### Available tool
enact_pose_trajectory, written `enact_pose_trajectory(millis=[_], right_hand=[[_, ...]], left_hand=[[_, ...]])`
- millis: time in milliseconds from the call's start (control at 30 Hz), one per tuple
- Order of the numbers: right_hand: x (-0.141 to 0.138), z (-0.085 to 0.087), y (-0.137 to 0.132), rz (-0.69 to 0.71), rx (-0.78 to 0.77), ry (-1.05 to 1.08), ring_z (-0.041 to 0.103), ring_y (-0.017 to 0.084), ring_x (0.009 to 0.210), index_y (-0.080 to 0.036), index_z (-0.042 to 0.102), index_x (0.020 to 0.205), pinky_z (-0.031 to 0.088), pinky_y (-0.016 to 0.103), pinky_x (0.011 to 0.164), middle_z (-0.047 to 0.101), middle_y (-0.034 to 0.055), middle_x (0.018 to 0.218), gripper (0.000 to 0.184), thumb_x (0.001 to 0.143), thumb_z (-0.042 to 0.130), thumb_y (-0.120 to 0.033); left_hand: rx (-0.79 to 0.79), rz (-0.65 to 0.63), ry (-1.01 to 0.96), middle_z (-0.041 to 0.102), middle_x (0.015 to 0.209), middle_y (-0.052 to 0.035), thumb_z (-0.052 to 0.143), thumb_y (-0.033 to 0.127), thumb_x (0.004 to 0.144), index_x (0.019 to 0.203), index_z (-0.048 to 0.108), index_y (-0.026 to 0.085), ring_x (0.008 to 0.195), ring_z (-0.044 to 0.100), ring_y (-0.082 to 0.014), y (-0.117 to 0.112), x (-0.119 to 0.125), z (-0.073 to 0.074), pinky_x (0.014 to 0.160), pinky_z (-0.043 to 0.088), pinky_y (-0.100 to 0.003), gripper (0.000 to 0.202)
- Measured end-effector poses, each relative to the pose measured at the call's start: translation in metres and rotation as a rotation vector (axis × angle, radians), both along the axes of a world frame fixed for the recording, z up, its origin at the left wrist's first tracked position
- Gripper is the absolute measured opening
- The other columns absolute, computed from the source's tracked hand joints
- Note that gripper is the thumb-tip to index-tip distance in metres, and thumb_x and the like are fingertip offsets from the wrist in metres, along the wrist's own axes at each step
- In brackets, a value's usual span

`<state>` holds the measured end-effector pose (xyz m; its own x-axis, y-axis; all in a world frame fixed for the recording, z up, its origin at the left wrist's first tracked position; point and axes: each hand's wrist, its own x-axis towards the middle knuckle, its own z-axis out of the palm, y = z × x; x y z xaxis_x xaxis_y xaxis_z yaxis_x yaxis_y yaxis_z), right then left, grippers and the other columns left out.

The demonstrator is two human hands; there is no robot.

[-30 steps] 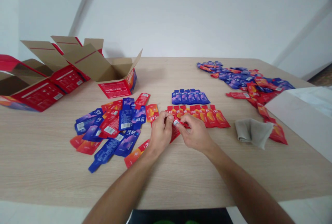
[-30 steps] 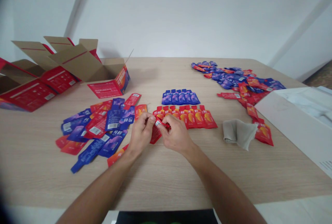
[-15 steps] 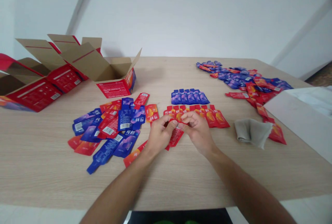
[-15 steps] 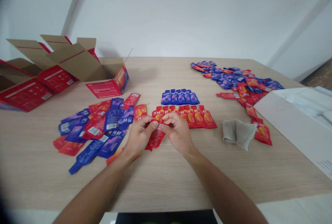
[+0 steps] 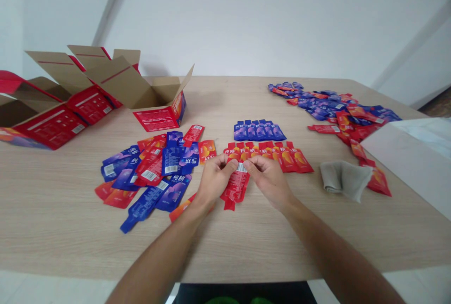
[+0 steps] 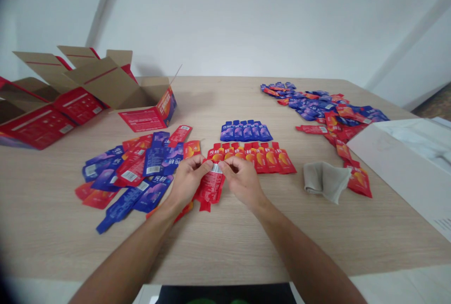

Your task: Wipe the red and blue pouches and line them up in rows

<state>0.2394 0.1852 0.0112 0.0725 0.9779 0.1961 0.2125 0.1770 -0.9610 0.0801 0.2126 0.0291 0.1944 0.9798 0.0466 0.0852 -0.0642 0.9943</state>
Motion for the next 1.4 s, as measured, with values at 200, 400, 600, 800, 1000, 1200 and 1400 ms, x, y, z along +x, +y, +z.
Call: enact_pose_trajectory(millis=[200,400,600,800,1000,1200,1400], right_hand=[[-0.001,0.001,-0.001,-0.008,-0.002,-0.047,0.051,0.013,0.058,-0.019,0.061,0.072,0.039,0.025,0.053,0.058,-0.0014,0.063,0.033,0.091,0.060,-0.046],[-0.003,-0.003,-0.003,-0.032,0.122,-0.175,0.065,0.019,0.079,-0.021,0.068,0.103,0.051,0.030,0.069,0.071,0.0043,0.088,0.026,0.099,0.048,-0.038],[0.005,-0.011,0.002,0.093,0.565,-0.584,0.048,0.027,0.132,-0.031,0.067,0.124,0.037,0.052,0.110,0.053,0.0053,0.147,0.041,0.095,0.045,-0.013],[0.008,-0.012,0.004,0.125,0.634,-0.478,0.060,0.022,0.108,-0.033,0.073,0.113,0.049,0.042,0.097,0.073,0.0027,0.112,0.028,0.095,0.055,-0.019],[0.005,-0.006,0.004,0.141,0.111,-0.302,0.064,0.019,0.080,-0.022,0.072,0.089,0.051,0.034,0.075,0.072,0.0030,0.087,0.017,0.092,0.063,-0.035],[0.003,-0.010,0.003,0.343,-0.069,-0.162,0.061,0.017,0.072,-0.017,0.069,0.086,0.048,0.029,0.066,0.070,0.0022,0.081,0.024,0.091,0.062,-0.039],[0.000,-0.013,0.002,0.336,-0.066,-0.169,0.060,0.017,0.072,-0.018,0.069,0.085,0.049,0.030,0.068,0.069,0.0017,0.081,0.024,0.090,0.063,-0.041]], left_hand=[[-0.020,-0.090,0.005,0.049,0.056,0.0046,0.066,0.042,0.080,0.063,0.057,0.016,0.051,0.039,-0.0082,0.002,0.000,0.002,0.049,0.030,-0.022,0.032],[-0.136,0.001,-0.095,0.050,0.053,0.0058,0.067,0.036,0.077,0.065,0.057,0.017,0.046,0.040,-0.0074,0.005,0.001,-0.002,0.047,0.030,-0.021,0.025],[-0.340,0.110,-0.341,0.056,0.053,0.0044,0.074,0.031,0.070,0.070,0.060,0.017,0.044,0.046,-0.0091,0.015,-0.001,-0.010,0.046,0.034,-0.022,0.020],[-0.290,0.042,-0.286,0.064,0.065,-0.0005,0.072,0.034,0.073,0.070,0.066,0.016,0.058,0.056,-0.0134,0.019,-0.002,-0.015,0.058,0.043,-0.025,0.020],[0.023,0.105,-0.300,0.073,0.092,-0.0046,0.056,0.046,0.089,0.087,0.074,0.018,0.085,0.064,-0.0174,0.019,-0.006,-0.013,0.081,0.048,-0.028,0.033],[0.042,0.006,-0.177,0.066,0.073,0.0005,0.073,0.044,0.080,0.079,0.069,0.016,0.064,0.055,-0.0118,0.014,-0.008,-0.012,0.061,0.043,-0.023,0.028],[0.099,0.086,-0.139,0.059,0.066,0.0020,0.069,0.044,0.084,0.075,0.063,0.016,0.059,0.049,-0.0104,0.011,-0.004,-0.015,0.056,0.039,-0.022,0.029]])
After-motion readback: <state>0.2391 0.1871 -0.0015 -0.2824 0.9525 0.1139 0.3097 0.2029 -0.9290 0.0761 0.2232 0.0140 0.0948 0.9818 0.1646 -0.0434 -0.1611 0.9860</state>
